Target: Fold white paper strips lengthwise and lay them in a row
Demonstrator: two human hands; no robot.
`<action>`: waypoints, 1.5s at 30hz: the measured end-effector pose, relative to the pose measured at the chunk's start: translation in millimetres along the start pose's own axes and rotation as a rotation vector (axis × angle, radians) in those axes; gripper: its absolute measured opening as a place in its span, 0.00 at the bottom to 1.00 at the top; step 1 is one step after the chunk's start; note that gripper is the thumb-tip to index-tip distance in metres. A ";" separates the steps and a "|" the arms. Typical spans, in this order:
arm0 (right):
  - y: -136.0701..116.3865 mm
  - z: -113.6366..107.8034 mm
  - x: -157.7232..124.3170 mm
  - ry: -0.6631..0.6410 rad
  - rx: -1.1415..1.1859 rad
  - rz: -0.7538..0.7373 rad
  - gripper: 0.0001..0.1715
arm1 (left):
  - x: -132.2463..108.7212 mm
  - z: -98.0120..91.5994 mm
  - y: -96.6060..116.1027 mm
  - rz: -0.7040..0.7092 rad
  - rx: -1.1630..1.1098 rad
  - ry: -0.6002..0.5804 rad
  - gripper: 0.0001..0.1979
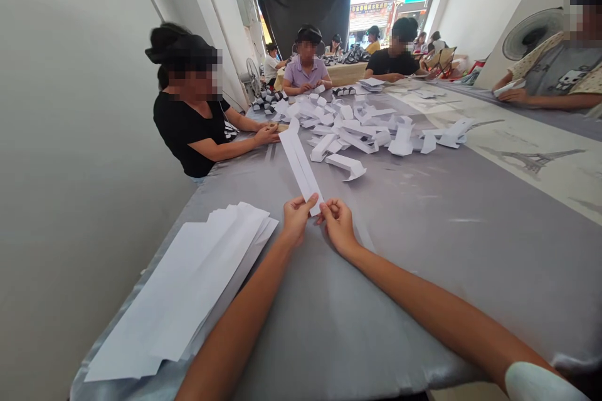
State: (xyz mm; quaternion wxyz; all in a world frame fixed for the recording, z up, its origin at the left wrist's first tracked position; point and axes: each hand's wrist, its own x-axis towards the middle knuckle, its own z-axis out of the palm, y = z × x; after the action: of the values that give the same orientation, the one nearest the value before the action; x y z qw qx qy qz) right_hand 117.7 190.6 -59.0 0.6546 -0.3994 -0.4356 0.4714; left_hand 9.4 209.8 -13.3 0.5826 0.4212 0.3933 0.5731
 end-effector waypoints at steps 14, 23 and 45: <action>-3.1 -1.5 -0.7 0.024 -0.002 0.018 0.24 | 4.7 -5.5 -8.1 -0.008 0.017 -0.027 0.24; -2.8 -2.2 0.9 0.054 -0.006 0.039 0.26 | 9.3 -14.0 -3.4 -0.033 0.085 -0.135 0.25; 0.4 -6.3 4.5 0.058 0.032 0.111 0.26 | 14.2 -23.9 16.7 0.079 0.353 -0.041 0.24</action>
State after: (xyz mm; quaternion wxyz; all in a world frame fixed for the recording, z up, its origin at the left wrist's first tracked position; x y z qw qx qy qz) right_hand 124.4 194.2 -60.4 0.6462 -0.4262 -0.3860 0.5019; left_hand -18.3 224.7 -5.2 0.4847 0.5436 0.4587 0.5090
